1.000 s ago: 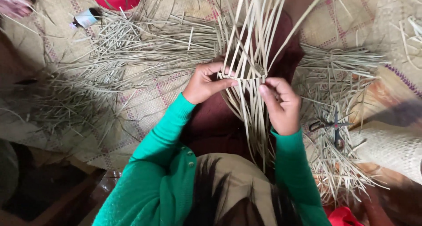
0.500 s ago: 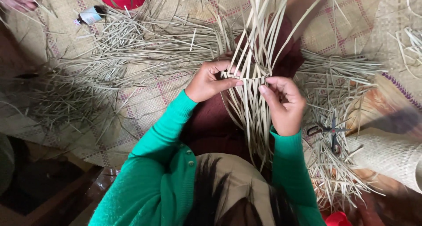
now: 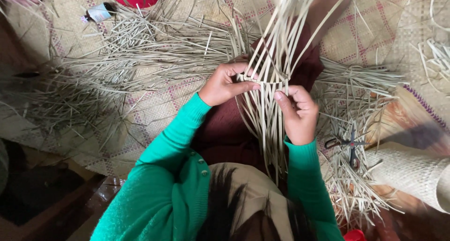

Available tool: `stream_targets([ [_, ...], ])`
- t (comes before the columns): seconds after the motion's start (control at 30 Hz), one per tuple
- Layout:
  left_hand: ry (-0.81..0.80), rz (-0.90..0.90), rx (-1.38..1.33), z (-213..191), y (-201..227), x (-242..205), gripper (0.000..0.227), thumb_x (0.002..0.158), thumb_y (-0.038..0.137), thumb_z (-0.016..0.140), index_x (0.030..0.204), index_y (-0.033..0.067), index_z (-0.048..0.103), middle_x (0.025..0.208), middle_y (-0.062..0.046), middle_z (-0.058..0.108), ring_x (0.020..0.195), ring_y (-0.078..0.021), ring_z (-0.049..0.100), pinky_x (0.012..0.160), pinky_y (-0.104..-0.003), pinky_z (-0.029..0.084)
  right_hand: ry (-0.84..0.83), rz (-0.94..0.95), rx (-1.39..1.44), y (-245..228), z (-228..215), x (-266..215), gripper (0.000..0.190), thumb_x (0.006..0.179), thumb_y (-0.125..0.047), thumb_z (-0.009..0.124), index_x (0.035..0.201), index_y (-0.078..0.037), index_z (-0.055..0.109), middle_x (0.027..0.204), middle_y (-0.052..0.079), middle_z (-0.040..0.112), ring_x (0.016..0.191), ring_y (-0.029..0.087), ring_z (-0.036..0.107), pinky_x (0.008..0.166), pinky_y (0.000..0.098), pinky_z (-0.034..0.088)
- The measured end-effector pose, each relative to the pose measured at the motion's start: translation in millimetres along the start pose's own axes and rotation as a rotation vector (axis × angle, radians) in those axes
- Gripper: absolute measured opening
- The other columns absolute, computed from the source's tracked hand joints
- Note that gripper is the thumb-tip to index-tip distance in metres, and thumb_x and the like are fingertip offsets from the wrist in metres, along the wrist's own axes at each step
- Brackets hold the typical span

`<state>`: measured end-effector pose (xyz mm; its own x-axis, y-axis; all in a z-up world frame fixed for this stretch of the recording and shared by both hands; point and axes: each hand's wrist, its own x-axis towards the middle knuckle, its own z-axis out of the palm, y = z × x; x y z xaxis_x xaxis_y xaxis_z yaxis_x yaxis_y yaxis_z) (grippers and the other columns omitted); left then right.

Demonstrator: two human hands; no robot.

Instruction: A person is weaving thin straw or palm fibers together to refine the structure of a basket.

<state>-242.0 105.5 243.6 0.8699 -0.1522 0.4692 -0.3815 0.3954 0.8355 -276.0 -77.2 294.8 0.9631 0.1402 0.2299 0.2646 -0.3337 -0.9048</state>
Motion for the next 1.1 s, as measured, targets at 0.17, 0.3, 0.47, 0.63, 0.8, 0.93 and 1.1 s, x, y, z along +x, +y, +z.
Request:
stream_targets([
  [0.17, -0.012, 0.032, 0.045, 1, 1, 0, 0.011, 0.071, 0.001, 0.070, 0.079, -0.0013, 0.063, 0.064, -0.008, 0.052, 0.069, -0.0176, 0.047, 0.075, -0.035, 0.038, -0.035, 0.008, 0.056, -9, 5, 1, 0.006, 0.086, -0.003, 0.056, 0.082, 0.001, 0.057, 0.070, 0.010, 0.060, 0.068, 0.010, 0.053, 0.066, 0.0250, 0.046],
  [0.3, -0.021, 0.043, 0.065, 1, 5, 4, 0.011, 0.071, 0.002, 0.070, 0.079, -0.0012, 0.063, 0.065, -0.009, 0.052, 0.069, -0.0185, 0.048, 0.075, -0.035, 0.038, -0.051, 0.048, 0.118, -9, 4, -1, 0.008, 0.086, -0.004, 0.056, 0.080, 0.001, 0.055, 0.069, 0.012, 0.061, 0.068, 0.011, 0.054, 0.066, 0.0259, 0.047],
  [0.47, -0.029, 0.028, 0.069, 1, 6, 6, 0.011, 0.071, 0.002, 0.070, 0.080, -0.0007, 0.063, 0.066, -0.009, 0.054, 0.071, -0.0179, 0.048, 0.078, -0.036, 0.037, -0.021, 0.137, 0.265, 3, 3, -2, 0.008, 0.085, -0.003, 0.056, 0.082, 0.003, 0.053, 0.069, 0.015, 0.060, 0.069, 0.016, 0.060, 0.068, 0.0293, 0.051],
  [0.63, -0.054, 0.049, 0.132, 4, 14, 10, 0.010, 0.072, 0.002, 0.069, 0.081, 0.0018, 0.064, 0.066, -0.007, 0.056, 0.072, -0.0187, 0.050, 0.087, -0.039, 0.034, 0.002, 0.222, 0.322, -14, 17, 1, 0.014, 0.081, -0.003, 0.062, 0.090, 0.003, 0.054, 0.074, 0.010, 0.059, 0.070, 0.012, 0.059, 0.066, 0.0272, 0.053],
  [0.8, 0.000, 0.095, 0.347, 2, 1, 4, 0.018, 0.070, 0.011, 0.074, 0.084, 0.0066, 0.064, 0.072, -0.007, 0.059, 0.081, -0.0272, 0.056, 0.098, -0.055, 0.017, 0.029, 0.230, 0.242, -13, 20, 4, 0.010, 0.077, -0.004, 0.067, 0.084, 0.003, 0.062, 0.061, 0.007, 0.054, 0.063, 0.006, 0.048, 0.057, 0.0236, 0.050],
  [0.93, 0.120, 0.156, 0.460, 5, 15, -9, 0.064, 0.067, 0.024, 0.080, 0.122, 0.0126, 0.049, 0.119, -0.009, 0.049, 0.118, -0.0278, 0.037, 0.103, -0.044, 0.018, 0.057, 0.266, 0.319, -14, 23, 3, 0.012, 0.077, -0.006, 0.067, 0.086, 0.001, 0.062, 0.062, 0.007, 0.052, 0.059, 0.006, 0.049, 0.057, 0.0189, 0.048],
  [1.1, 0.535, -0.094, 0.133, 18, 34, -35, 0.019, 0.081, 0.013, 0.065, 0.095, 0.0047, 0.055, 0.073, -0.002, 0.050, 0.071, -0.0102, 0.050, 0.066, -0.024, 0.046, 0.086, 0.291, 0.261, -11, 21, 0, 0.011, 0.076, -0.005, 0.068, 0.082, 0.000, 0.061, 0.063, 0.010, 0.057, 0.055, 0.005, 0.049, 0.052, 0.0172, 0.048],
])
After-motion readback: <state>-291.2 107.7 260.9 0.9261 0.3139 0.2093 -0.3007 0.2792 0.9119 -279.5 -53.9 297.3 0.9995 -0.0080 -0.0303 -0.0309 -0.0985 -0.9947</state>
